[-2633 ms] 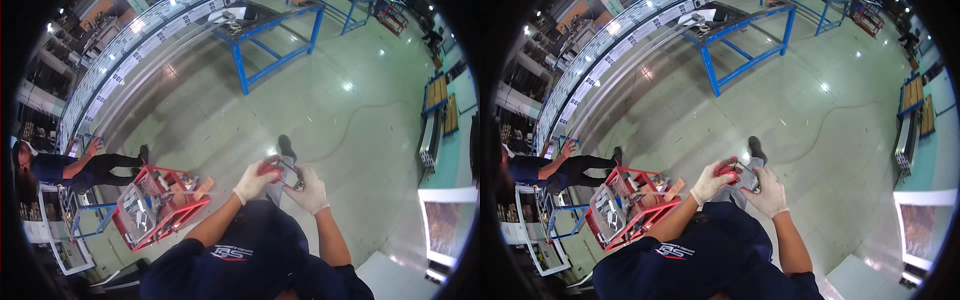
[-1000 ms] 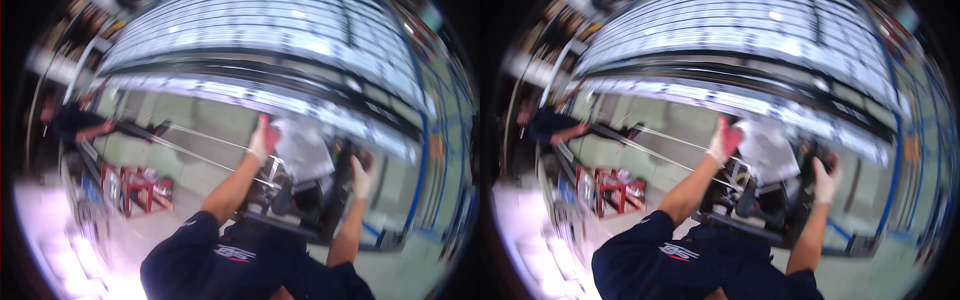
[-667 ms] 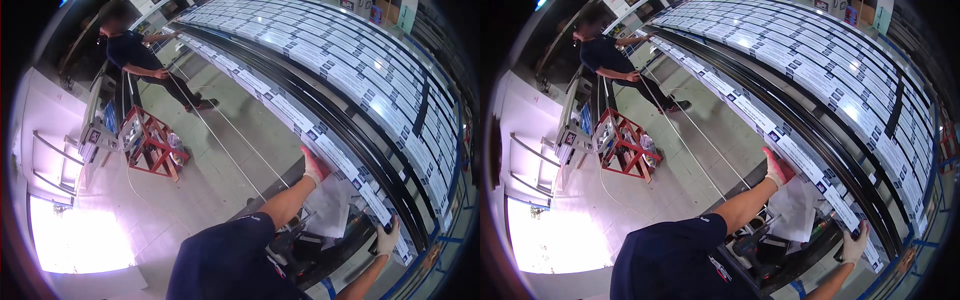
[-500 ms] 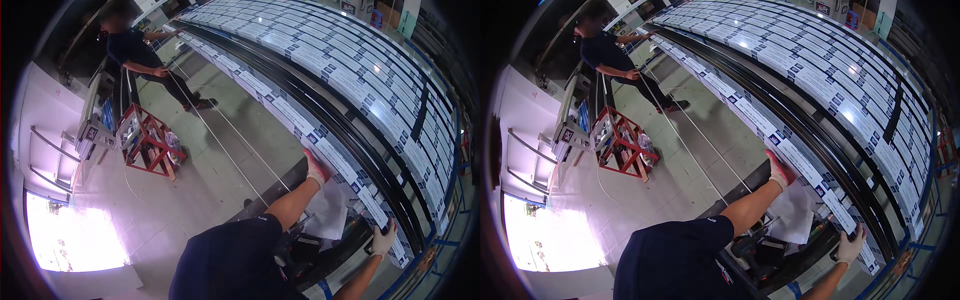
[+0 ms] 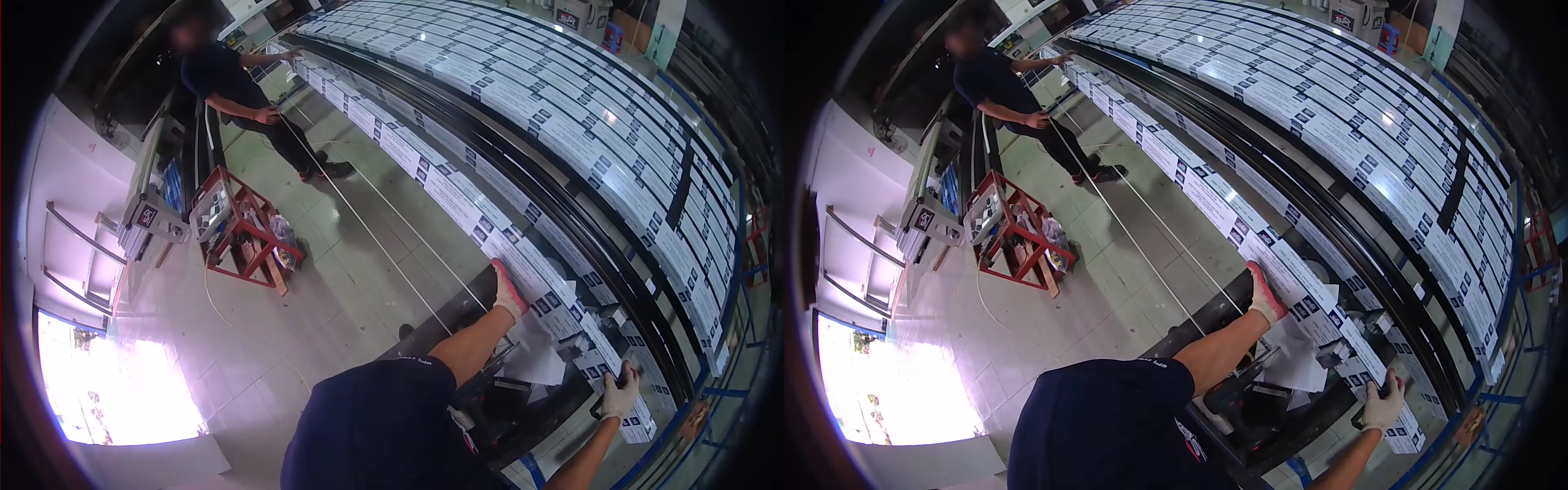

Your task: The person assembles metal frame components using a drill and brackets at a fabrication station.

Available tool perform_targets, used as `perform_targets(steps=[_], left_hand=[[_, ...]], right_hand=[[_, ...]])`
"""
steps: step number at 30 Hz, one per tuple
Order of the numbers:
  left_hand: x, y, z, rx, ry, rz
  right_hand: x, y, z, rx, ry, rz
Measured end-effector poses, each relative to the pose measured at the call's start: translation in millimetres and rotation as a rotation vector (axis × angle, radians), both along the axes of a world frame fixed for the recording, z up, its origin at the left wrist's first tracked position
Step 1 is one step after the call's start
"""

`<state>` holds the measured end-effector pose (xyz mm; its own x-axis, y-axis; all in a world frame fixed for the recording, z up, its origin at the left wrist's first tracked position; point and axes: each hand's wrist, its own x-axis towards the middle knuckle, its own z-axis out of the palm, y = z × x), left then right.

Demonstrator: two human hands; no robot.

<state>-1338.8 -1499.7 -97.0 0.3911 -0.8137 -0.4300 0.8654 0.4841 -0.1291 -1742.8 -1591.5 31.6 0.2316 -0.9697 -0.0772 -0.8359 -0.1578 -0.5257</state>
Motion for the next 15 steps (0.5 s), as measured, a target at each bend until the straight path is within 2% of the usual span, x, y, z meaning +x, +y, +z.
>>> perform_targets(steps=[3,4,5,8,10,12,15], left_hand=[[0.6,-3.1,-11.6,0.081,-0.041,-0.025],[-1.3,-6.0,-16.8,0.107,-0.047,-0.035],[-4.1,-3.9,-15.3,0.131,-0.066,-0.017],[-8.9,15.0,-1.0,0.174,-0.091,0.013],[-12.9,26.7,18.2,0.291,-0.055,-0.021],[-16.8,30.0,20.4,0.306,-0.062,-0.037],[-18.5,26.5,21.5,0.336,-0.058,-0.039]], right_hand=[[-8.2,-3.5,-18.0,0.026,-0.157,-0.019],[-15.2,-3.4,-20.3,0.031,-0.104,-0.011],[-3.0,8.6,1.4,0.037,-0.053,-0.005],[-0.7,22.3,5.9,0.01,0.038,-0.014],[7.5,31.4,22.6,0.032,0.077,-0.016],[0.2,24.8,15.6,0.09,-0.056,-0.03],[-4.6,4.3,12.0,0.155,0.02,0.005]])
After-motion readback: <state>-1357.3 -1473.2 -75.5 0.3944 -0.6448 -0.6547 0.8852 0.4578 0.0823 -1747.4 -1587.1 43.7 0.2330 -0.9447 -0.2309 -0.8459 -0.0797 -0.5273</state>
